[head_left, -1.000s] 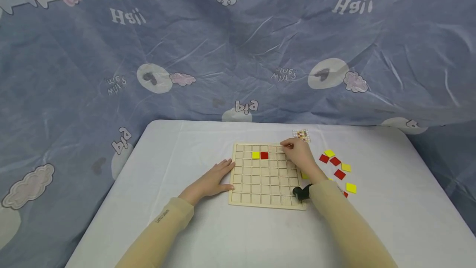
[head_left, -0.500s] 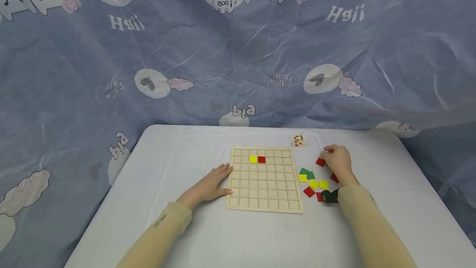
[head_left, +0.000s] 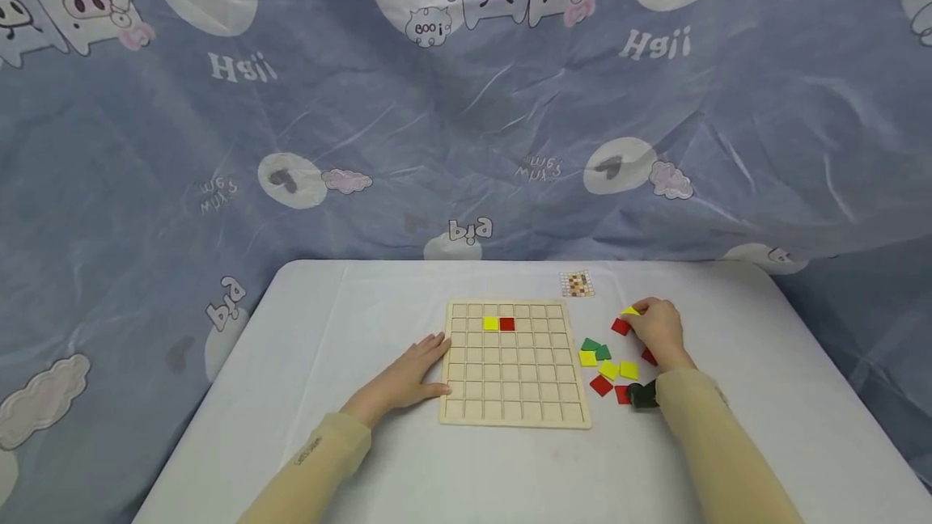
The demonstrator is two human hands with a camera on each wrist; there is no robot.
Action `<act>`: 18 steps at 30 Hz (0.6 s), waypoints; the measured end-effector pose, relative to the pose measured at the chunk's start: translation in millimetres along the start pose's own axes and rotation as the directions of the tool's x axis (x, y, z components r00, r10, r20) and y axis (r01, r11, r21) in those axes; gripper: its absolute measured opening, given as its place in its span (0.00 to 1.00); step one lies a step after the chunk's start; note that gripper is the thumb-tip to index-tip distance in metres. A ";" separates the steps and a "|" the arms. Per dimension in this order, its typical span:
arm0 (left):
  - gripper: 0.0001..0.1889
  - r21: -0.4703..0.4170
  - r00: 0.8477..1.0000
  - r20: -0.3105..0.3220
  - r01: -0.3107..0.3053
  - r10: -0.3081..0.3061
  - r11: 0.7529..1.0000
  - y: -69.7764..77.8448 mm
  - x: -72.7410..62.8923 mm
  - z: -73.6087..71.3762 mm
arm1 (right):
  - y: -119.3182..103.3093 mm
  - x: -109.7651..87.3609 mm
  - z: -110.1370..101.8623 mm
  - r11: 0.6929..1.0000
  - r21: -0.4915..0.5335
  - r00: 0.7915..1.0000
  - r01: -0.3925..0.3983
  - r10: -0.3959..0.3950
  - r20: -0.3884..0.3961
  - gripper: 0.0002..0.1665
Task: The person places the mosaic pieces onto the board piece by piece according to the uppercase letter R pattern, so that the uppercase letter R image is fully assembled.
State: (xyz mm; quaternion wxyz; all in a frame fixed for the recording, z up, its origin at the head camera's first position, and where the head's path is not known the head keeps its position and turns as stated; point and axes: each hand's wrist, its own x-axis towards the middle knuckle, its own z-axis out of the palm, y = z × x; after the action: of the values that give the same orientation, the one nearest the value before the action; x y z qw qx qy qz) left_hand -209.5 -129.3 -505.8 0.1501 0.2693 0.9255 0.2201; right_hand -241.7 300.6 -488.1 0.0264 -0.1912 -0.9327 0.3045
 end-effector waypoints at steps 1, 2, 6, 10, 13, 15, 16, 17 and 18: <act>0.44 -0.008 1.000 -0.003 0.001 -0.001 1.000 -0.1 -0.9 0.9 | 0.5 0.5 1.2 1.000 -0.001 1.000 -0.004 0.004 0.000 0.22; 0.44 -0.011 1.000 -0.005 0.001 -0.001 1.000 0.0 -1.6 1.6 | 0.8 1.0 1.9 1.000 0.001 1.000 -0.007 0.007 0.001 0.21; 0.44 -0.013 1.000 -0.008 -0.007 0.007 1.000 -0.1 -2.9 3.6 | 0.7 1.5 2.8 0.999 0.028 1.000 -0.016 0.016 0.000 0.19; 0.44 -0.008 1.000 -0.005 -0.021 0.021 1.000 -0.6 -3.0 4.2 | -6.7 -2.0 0.8 0.997 0.082 0.999 0.014 -0.011 -0.042 0.16; 0.44 -0.005 1.000 0.000 -0.019 0.019 1.000 -0.8 -2.6 3.3 | -20.0 -6.1 -1.0 0.987 0.139 0.996 0.081 -0.074 -0.057 0.15; 0.44 0.000 1.000 0.002 -0.013 0.013 1.000 -1.3 -1.9 2.3 | -31.2 -8.5 0.2 0.977 0.173 0.992 0.125 -0.120 -0.038 0.16; 0.45 0.001 1.000 -0.001 -0.011 0.011 1.000 -1.6 -1.6 1.9 | -36.9 -9.6 1.4 0.972 0.187 0.990 0.144 -0.143 -0.019 0.16; 0.44 -0.001 1.000 -0.007 -0.013 0.013 1.000 -2.1 -1.1 1.6 | -42.6 -10.8 3.0 0.966 0.200 0.986 0.164 -0.167 0.000 0.17; 0.44 -0.005 1.000 -0.010 -0.013 0.013 1.000 -2.6 -0.8 1.4 | -48.1 -12.0 5.1 0.961 0.210 0.982 0.180 -0.189 0.022 0.17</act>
State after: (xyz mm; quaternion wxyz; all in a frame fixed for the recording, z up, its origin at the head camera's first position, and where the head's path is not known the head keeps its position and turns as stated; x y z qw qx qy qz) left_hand -209.4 -131.2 -508.1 0.1449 0.2736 0.9239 0.2247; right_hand -247.8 257.6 -463.6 0.0548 -0.0930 -0.9100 0.4003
